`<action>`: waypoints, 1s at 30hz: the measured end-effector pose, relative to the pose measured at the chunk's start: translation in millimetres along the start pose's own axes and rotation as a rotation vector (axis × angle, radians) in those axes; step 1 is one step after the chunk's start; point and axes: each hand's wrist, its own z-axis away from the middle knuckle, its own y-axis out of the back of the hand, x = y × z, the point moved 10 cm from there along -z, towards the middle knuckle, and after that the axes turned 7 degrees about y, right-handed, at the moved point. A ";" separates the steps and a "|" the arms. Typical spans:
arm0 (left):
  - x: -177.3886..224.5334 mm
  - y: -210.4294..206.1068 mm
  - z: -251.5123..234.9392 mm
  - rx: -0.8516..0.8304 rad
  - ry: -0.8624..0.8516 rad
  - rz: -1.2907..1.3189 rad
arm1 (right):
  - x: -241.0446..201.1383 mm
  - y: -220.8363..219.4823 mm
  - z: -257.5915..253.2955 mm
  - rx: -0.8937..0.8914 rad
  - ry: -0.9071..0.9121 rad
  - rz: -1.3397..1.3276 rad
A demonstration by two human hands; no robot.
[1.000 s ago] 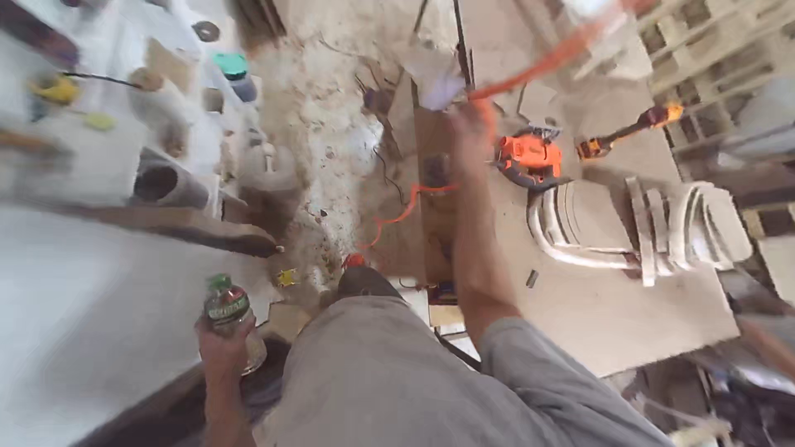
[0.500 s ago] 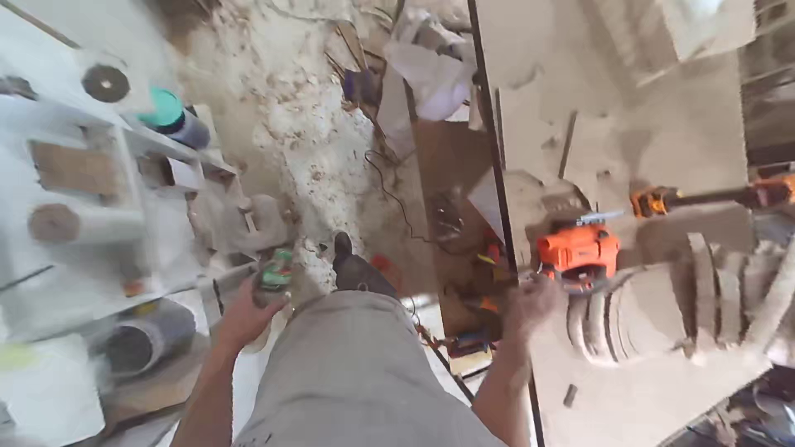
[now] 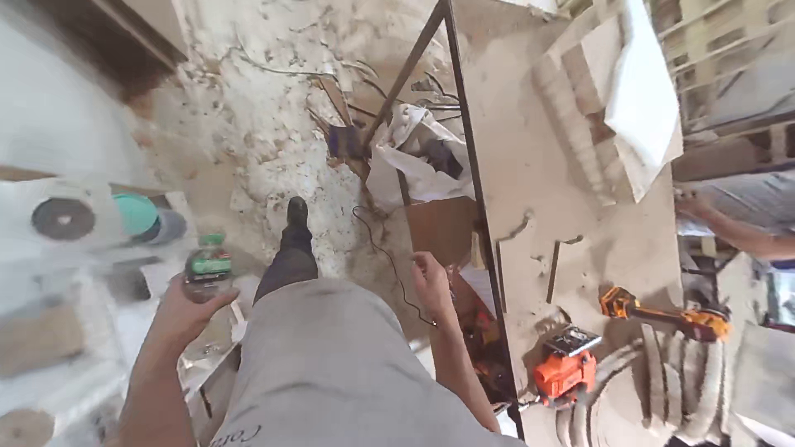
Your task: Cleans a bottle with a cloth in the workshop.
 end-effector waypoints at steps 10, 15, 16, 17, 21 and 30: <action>234.7 51.6 -204.5 -0.079 -0.131 -0.228 | 93.8 62.0 -312.7 0.524 -0.517 -0.126; 248.7 33.9 -235.6 -0.222 -0.050 -0.249 | 236.2 95.6 -414.2 0.511 -0.965 0.239; 242.9 27.4 -244.0 -0.251 -0.008 -0.235 | 257.3 96.9 -432.2 0.487 -1.011 0.272; 236.4 19.1 -252.4 -0.287 0.034 -0.213 | 281.7 95.0 -445.9 0.462 -1.038 0.306; 245.4 -30.9 -280.9 -0.420 0.099 -0.255 | 340.4 72.8 -450.1 0.307 -1.061 0.440; 484.4 -74.3 -284.1 -0.484 -0.358 -0.330 | 110.2 125.6 -392.3 0.367 -0.824 0.151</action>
